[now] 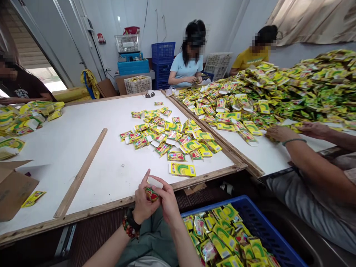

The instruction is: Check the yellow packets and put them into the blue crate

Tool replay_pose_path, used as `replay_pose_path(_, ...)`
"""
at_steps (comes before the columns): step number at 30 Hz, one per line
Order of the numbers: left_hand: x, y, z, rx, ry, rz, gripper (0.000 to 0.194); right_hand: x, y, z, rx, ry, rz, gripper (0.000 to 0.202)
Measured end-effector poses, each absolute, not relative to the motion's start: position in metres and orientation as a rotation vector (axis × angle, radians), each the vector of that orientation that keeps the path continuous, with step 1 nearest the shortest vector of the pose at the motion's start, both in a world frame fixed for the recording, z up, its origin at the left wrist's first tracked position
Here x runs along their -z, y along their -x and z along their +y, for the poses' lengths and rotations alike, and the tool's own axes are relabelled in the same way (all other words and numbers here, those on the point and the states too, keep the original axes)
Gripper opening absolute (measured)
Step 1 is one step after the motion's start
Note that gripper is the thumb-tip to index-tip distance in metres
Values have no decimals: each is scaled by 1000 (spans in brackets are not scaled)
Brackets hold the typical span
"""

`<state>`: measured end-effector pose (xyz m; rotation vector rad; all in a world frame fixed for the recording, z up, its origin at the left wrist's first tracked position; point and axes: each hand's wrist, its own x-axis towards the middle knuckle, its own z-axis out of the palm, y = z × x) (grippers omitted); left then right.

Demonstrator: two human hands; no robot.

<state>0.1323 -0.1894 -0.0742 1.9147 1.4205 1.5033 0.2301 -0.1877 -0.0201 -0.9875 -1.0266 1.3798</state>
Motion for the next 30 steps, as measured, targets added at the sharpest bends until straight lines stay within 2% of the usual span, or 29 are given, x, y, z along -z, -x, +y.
replay_pose_path(4, 67, -130, -189, -1373, -1856, 1408, 57, 24, -237, -197, -1078, 1056, -1376, 28)
replay_pose_path(8, 62, -130, -187, -1212, -1897, 1435, 43, 23, -237, -194, -921, 1170, -1391, 28)
replay_pose_path(13, 62, -133, -186, -1270, -1896, 1553, 35, 16, -239, -186, -934, 1121, -1556, 28)
replay_pose_path(16, 61, -133, -186, -1281, -1890, 1562, 28, 19, -245, -190, -858, 1087, -1725, 35)
replay_pose_path(24, 70, -133, -193, -1304, -1966, 1297, 28, 36, -250, -209, -778, 1060, -1722, 35)
replay_pose_path(30, 73, -139, -203, -1443, -1979, 1232, 25, 16, -251, -225, -834, 1093, -1699, 30)
